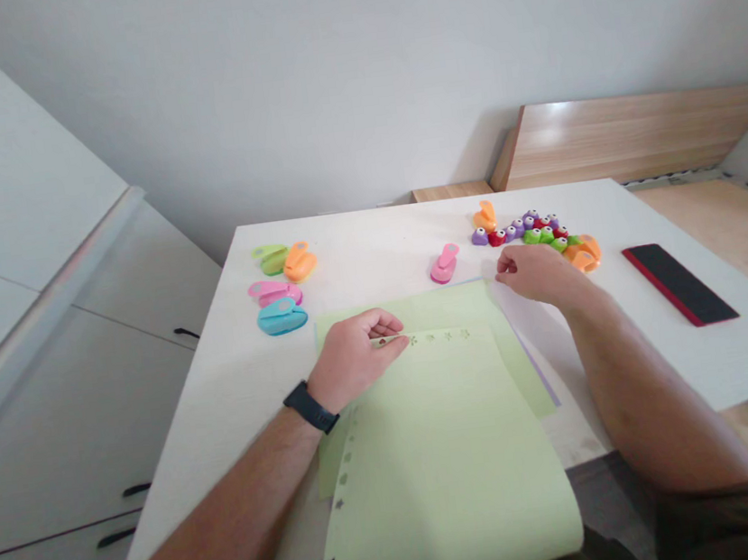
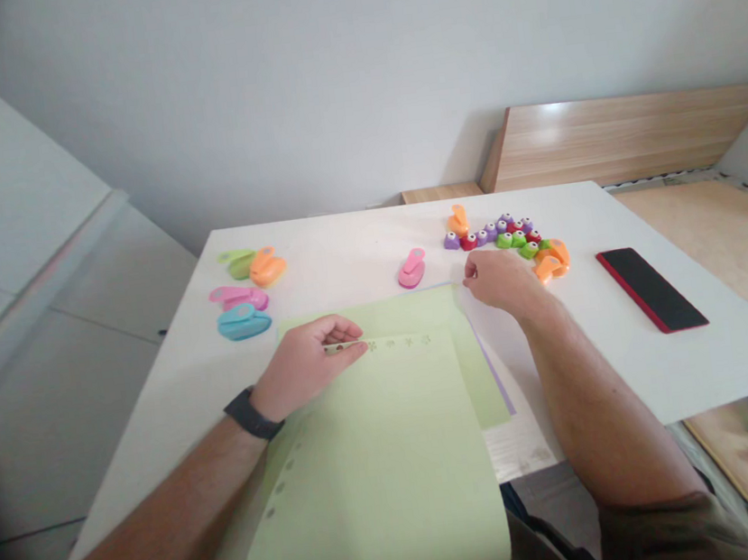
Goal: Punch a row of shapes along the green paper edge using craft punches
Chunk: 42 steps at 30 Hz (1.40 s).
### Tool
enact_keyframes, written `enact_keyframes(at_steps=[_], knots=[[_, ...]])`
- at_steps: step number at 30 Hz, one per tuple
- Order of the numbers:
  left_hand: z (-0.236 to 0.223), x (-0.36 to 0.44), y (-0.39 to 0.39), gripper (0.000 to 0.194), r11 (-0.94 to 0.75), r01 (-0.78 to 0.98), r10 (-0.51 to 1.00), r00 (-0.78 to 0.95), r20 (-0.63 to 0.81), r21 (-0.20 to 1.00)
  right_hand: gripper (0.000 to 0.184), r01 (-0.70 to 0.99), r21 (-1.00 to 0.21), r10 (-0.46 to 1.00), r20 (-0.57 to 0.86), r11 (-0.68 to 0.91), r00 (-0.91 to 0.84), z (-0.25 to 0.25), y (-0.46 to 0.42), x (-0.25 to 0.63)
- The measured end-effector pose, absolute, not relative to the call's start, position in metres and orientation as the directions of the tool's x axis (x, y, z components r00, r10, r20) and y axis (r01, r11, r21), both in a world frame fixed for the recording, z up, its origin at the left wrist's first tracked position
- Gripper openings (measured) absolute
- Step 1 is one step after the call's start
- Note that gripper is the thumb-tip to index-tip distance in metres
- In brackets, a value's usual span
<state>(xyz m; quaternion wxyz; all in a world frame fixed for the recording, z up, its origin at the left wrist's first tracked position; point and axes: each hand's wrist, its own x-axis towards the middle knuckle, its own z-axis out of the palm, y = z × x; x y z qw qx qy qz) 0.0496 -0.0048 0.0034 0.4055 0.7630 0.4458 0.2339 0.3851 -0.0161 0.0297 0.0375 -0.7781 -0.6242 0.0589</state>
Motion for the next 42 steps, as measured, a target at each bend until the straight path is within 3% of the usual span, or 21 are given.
enact_keyframes(at_steps=[4,9,15,31,42], knots=[[0.004,0.049,-0.005,0.022,-0.274,0.491,0.871,0.492,-0.003,0.827,0.016,0.959,-0.18,0.975,-0.003,-0.22,0.224,0.032,-0.016,0.381],[0.003,0.049,-0.005,0.023,-0.277,0.482,0.868,0.496,0.002,0.831,0.016,0.961,-0.132,0.97,-0.042,-0.244,0.24,0.025,-0.013,0.378],[0.005,0.049,-0.005,0.023,-0.281,0.486,0.869,0.495,0.005,0.827,0.013,0.954,-0.092,0.955,0.057,-0.285,0.291,0.018,-0.011,0.387],[0.011,0.047,-0.007,0.02,-0.301,0.482,0.903,0.421,0.084,0.823,0.025,0.942,-0.237,0.932,0.215,-0.239,0.291,0.023,-0.014,0.366],[0.001,0.036,0.006,0.017,-0.357,0.547,0.919,0.349,0.181,0.757,0.034,0.902,-0.43,0.92,0.336,-0.044,0.204,0.02,-0.014,0.344]])
